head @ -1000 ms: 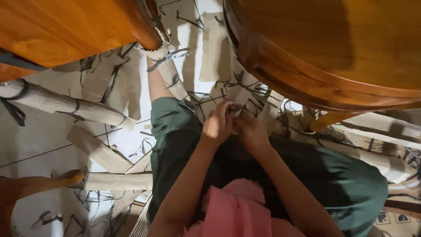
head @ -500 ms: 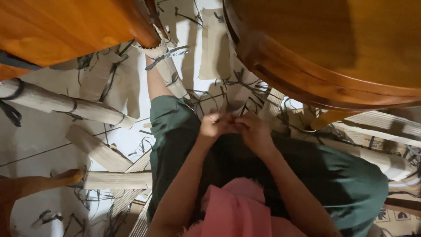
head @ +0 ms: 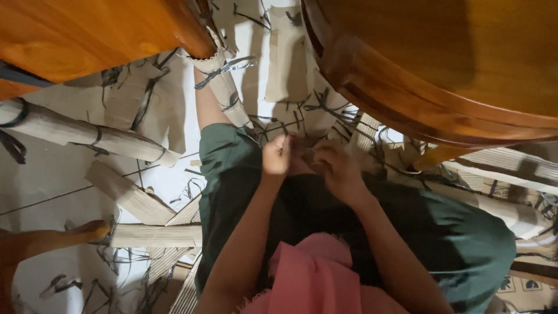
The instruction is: Wrapping wooden table legs with protective paper and securing them with ties.
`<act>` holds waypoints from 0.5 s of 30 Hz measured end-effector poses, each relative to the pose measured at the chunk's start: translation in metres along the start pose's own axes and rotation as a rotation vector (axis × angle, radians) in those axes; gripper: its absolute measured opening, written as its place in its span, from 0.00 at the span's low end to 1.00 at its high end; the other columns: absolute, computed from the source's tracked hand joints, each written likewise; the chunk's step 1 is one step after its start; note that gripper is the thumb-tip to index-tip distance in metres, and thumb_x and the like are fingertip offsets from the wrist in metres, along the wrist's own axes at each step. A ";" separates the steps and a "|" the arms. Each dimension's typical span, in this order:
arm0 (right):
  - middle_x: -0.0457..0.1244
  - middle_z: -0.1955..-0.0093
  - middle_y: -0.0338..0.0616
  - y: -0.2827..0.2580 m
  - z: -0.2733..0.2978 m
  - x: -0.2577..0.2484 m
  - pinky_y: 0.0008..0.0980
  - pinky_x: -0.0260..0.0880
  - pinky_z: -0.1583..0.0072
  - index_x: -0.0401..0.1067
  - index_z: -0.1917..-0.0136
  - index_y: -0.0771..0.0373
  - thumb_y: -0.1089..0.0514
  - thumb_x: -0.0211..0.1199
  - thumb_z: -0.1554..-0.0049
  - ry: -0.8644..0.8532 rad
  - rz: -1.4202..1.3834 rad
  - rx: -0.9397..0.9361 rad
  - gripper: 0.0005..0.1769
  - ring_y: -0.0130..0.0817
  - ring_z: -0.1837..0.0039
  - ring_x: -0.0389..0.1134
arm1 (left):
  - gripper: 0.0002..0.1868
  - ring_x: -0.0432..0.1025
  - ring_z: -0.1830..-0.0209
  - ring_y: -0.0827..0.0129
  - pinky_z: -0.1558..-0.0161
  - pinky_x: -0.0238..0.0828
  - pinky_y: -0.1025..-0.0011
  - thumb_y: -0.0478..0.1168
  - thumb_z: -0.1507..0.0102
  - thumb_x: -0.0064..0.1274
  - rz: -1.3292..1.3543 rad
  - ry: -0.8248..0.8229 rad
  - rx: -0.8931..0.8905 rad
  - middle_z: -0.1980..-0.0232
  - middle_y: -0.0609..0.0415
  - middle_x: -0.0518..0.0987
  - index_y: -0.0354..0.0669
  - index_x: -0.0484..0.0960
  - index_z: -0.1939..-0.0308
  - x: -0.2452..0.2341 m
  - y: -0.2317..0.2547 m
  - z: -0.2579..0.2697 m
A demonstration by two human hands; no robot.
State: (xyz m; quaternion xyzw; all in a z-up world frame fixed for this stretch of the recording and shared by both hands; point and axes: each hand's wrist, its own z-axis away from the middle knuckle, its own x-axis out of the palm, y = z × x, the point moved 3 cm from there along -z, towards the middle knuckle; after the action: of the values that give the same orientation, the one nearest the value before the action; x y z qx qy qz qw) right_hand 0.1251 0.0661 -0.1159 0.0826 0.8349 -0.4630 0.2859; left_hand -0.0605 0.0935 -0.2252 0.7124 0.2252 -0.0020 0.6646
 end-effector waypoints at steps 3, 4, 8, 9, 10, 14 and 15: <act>0.70 0.50 0.50 0.011 0.010 0.022 0.52 0.74 0.48 0.75 0.45 0.62 0.68 0.61 0.37 -0.086 -0.167 0.022 0.08 0.51 0.50 0.73 | 0.15 0.69 0.72 0.46 0.63 0.69 0.67 0.40 0.31 0.45 -0.011 0.041 0.011 0.74 0.34 0.73 0.37 0.72 0.71 0.010 -0.023 -0.012; 0.70 0.50 0.50 0.008 0.009 0.016 0.52 0.74 0.48 0.75 0.45 0.62 0.68 0.61 0.37 -0.085 -0.166 0.023 0.08 0.51 0.50 0.73 | 0.15 0.69 0.72 0.46 0.63 0.69 0.67 0.40 0.31 0.45 -0.011 0.040 0.011 0.74 0.34 0.73 0.37 0.72 0.71 0.010 -0.022 -0.017; 0.69 0.51 0.54 -0.021 -0.004 -0.024 0.59 0.71 0.52 0.72 0.39 0.59 0.66 0.57 0.37 -0.189 0.054 0.093 0.13 0.60 0.52 0.71 | 0.19 0.66 0.79 0.67 0.70 0.63 0.69 0.41 0.29 0.44 0.305 0.207 -0.151 0.80 0.49 0.72 0.43 0.76 0.76 0.017 -0.018 -0.035; 0.69 0.55 0.62 -0.030 -0.010 -0.039 0.65 0.68 0.56 0.72 0.38 0.60 0.63 0.57 0.38 -0.206 0.117 0.188 0.15 0.69 0.56 0.70 | 0.23 0.61 0.86 0.75 0.81 0.57 0.77 0.46 0.28 0.44 0.461 0.269 -0.297 0.86 0.59 0.67 0.49 0.75 0.79 0.023 -0.020 -0.038; 0.69 0.55 0.62 -0.012 -0.010 -0.042 0.65 0.68 0.56 0.72 0.38 0.60 0.63 0.57 0.38 -0.206 0.120 0.191 0.15 0.69 0.56 0.70 | 0.23 0.61 0.86 0.75 0.81 0.57 0.77 0.46 0.28 0.44 0.464 0.266 -0.300 0.86 0.59 0.67 0.49 0.75 0.79 0.025 -0.006 -0.039; 0.68 0.58 0.43 0.050 -0.003 -0.034 0.55 0.69 0.54 0.73 0.48 0.43 0.51 0.60 0.41 -0.176 0.269 0.107 0.07 0.58 0.55 0.71 | 0.22 0.56 0.89 0.78 0.82 0.48 0.81 0.44 0.28 0.44 0.748 0.456 -0.386 0.87 0.60 0.64 0.48 0.69 0.79 0.040 -0.004 -0.044; 0.66 0.61 0.34 0.063 -0.002 -0.027 0.49 0.70 0.57 0.71 0.53 0.40 0.47 0.57 0.38 -0.132 0.357 0.036 0.03 0.52 0.58 0.71 | 0.20 0.57 0.89 0.79 0.81 0.48 0.82 0.42 0.29 0.47 0.815 0.525 -0.411 0.87 0.61 0.66 0.50 0.68 0.77 0.046 -0.015 -0.049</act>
State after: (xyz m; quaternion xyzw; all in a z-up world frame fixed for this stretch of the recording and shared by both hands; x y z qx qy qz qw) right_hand 0.1723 0.1060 -0.1457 0.2040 0.7781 -0.4242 0.4160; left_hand -0.0389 0.1548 -0.2479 0.5736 0.0846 0.4794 0.6588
